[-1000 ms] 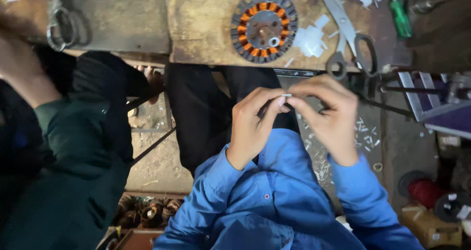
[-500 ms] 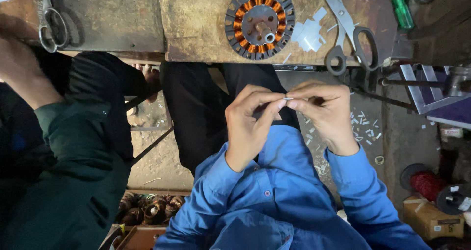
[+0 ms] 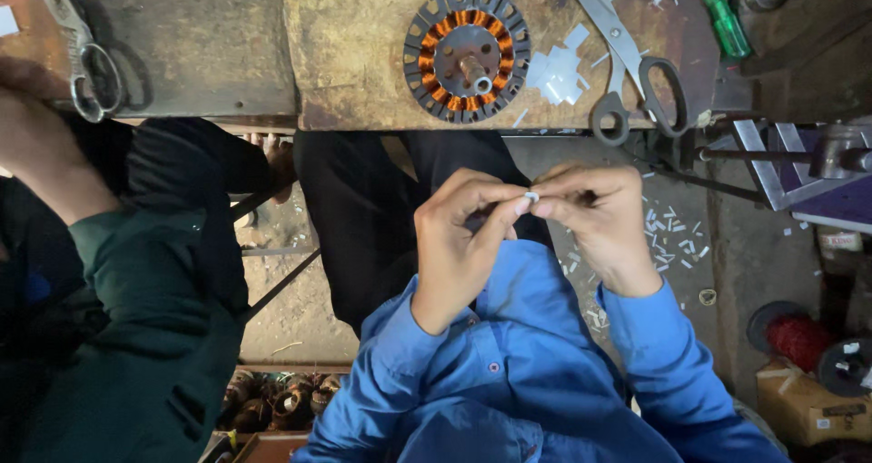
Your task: The person cuts a white plastic sheet into small rectangular pieces using scissors and inserts them into the slots of a motor stator. The person repeatedly cuts and places the pieces into the stator slots.
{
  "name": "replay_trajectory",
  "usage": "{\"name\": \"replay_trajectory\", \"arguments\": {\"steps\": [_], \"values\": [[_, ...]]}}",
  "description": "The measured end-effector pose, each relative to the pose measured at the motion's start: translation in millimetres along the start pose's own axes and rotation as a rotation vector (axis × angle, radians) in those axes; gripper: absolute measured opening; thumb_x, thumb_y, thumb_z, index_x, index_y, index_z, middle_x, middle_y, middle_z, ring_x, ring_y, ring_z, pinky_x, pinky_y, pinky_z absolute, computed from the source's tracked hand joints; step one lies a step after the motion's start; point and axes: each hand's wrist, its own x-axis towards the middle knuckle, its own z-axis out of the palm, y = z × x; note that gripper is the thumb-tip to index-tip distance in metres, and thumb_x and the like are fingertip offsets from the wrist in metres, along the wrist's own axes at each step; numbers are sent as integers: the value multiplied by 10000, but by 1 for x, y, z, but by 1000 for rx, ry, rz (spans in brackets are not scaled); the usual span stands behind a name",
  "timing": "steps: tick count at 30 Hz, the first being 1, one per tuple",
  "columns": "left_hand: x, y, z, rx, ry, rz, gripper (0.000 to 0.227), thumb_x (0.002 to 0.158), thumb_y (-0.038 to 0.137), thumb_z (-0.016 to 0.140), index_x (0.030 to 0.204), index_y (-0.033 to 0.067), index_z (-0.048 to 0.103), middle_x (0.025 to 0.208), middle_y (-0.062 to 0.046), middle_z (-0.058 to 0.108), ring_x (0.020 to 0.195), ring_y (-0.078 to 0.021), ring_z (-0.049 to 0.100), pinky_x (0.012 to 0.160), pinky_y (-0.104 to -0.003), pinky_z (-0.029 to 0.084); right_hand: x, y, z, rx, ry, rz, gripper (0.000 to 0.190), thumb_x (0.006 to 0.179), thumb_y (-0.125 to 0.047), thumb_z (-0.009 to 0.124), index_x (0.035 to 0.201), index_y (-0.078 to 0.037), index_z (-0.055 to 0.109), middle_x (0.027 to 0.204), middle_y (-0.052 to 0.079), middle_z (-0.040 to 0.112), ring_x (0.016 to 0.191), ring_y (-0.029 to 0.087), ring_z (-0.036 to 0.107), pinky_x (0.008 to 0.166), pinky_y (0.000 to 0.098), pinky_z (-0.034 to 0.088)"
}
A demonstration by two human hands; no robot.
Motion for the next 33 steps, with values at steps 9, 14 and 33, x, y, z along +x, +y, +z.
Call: {"name": "replay_trajectory", "arguments": {"steps": [9,14,33], "values": [[-1,0,4,0,30,69,160,896,21,807,1052,14,773,975,-73,711,812,-118,693,710,-243,557,-10,-2,23,137,188,-21,121,934,7,771,1033,51,716,978,66,729,846,85,646,774,222,521],[3,-9,-5,142,83,183,198,832,21,865,1013,38,786,955,-61,720,851,-128,702,756,-249,559,-12,-18,32,-219,135,-41,163,961,-22,742,1116,31,745,981,23,721,827,39,609,719,191,479],[20,-33,-3,-119,-20,161,152,872,66,862,1001,49,783,980,-43,715,841,-85,669,732,-206,533,-15,-35,50,-401,266,-253,159,1009,41,712,1165,47,741,1095,122,720,937,120,657,846,236,507]]}}
